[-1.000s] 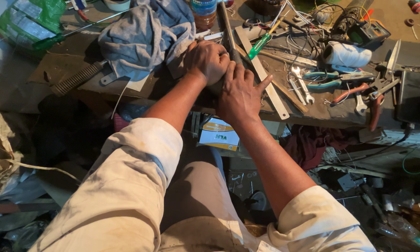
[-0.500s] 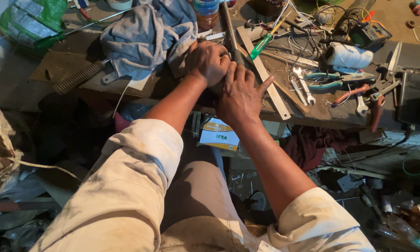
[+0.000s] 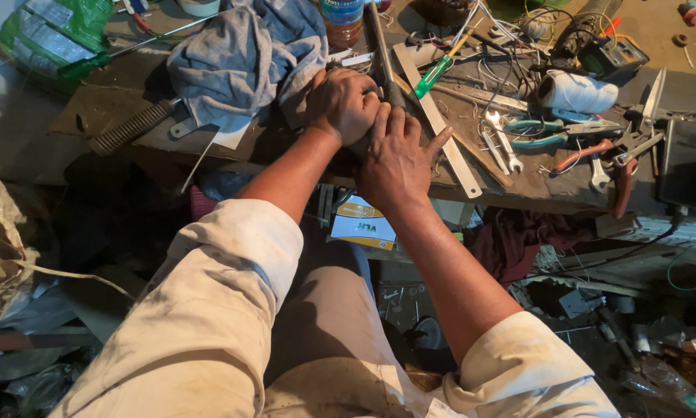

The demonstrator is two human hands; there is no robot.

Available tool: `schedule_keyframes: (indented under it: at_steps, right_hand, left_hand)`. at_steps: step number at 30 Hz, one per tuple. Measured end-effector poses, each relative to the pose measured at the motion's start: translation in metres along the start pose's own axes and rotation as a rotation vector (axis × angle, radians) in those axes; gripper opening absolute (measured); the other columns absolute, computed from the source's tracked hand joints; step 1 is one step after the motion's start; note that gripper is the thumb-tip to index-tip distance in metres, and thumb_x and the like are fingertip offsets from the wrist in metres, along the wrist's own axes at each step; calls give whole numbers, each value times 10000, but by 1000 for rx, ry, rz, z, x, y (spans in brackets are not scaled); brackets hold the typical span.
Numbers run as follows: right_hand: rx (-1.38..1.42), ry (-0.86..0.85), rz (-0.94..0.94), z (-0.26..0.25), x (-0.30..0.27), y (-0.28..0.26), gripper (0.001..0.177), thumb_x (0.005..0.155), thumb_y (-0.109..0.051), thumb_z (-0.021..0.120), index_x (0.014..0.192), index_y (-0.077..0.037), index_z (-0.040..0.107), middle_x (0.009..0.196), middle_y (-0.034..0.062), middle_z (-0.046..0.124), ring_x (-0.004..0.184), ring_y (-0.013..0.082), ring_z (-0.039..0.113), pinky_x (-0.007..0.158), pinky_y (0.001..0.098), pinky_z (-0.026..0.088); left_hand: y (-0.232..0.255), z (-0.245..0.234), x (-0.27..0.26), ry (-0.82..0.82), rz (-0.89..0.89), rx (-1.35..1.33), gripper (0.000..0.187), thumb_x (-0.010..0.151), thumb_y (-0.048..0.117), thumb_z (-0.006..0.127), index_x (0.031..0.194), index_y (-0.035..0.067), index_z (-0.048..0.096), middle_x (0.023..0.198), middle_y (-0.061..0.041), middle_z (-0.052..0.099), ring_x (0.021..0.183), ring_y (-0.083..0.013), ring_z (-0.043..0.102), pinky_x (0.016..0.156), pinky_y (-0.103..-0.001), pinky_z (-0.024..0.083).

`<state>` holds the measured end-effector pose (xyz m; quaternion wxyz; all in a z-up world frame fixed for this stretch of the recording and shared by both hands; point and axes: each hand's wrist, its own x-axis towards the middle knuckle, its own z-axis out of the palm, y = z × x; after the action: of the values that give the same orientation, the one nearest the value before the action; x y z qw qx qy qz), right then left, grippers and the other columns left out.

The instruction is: The person works on a cylindrical electric motor stator, using a hammer and metal bar to tap and adjust the rotor shaft, then uses a screwdriver to pry and manipulate the windings. The person rotates the stator and continues to adjust internal components with the screwdriver.

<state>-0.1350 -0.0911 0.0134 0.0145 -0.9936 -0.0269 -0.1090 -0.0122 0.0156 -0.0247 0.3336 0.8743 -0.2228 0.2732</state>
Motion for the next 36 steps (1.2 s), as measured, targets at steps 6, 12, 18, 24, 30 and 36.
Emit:
schedule_keyframes:
  at_steps: [6, 12, 18, 24, 30, 36]
  right_hand:
    - [12, 8, 2, -1, -1, -1, 822, 809, -226, 651, 1506, 30, 299, 1447, 179, 427, 1340, 377, 418, 1041, 855, 119]
    - [31, 24, 5, -9, 0, -2, 736, 826, -195, 627, 1474, -3, 335, 1404, 157, 474, 1317, 365, 465, 1037, 863, 134]
    - [48, 36, 9, -7, 0, -1, 726, 849, -220, 613, 1474, 12, 327, 1390, 171, 480, 1297, 382, 470, 1025, 857, 134]
    - [56, 87, 5, 5, 0, 3, 624, 951, -286, 528, 1473, 15, 366, 1390, 162, 483, 1316, 361, 451, 1030, 852, 134]
    - [38, 145, 50, 4, 2, -1, 538, 1049, -349, 446, 1458, -2, 396, 1385, 146, 501, 1274, 351, 497, 1032, 855, 148]
    - [3, -4, 189, -1, 5, -5, 653, 975, -332, 536, 1487, 24, 339, 1333, 160, 517, 1236, 362, 533, 1039, 855, 155]
  left_hand:
    - [-4, 5, 0, 4, 14, -16, 196, 793, 276, 620, 797, 152, 772, 923, -89, 757, 1036, -312, 653, 984, -555, 363]
    - [7, -7, 1, 145, 118, 100, 291, 771, 246, 661, 1022, 118, 732, 1207, -188, 683, 1236, -403, 513, 1029, -593, 321]
    - [20, -18, -59, 204, -268, -93, 429, 869, 287, 687, 1208, 58, 557, 1144, -219, 650, 1129, -391, 603, 993, -510, 456]
    - [9, 16, -89, 34, -749, -329, 647, 867, 514, 701, 1203, -11, 527, 1148, -282, 673, 1066, -461, 662, 925, -522, 511]
    - [3, 23, -72, -238, -804, -148, 804, 901, 660, 606, 1259, -58, 541, 1192, -368, 644, 1153, -515, 619, 991, -536, 501]
    - [2, 22, -53, -302, -642, -156, 843, 901, 632, 588, 1310, -97, 483, 1159, -389, 645, 1140, -517, 621, 988, -534, 499]
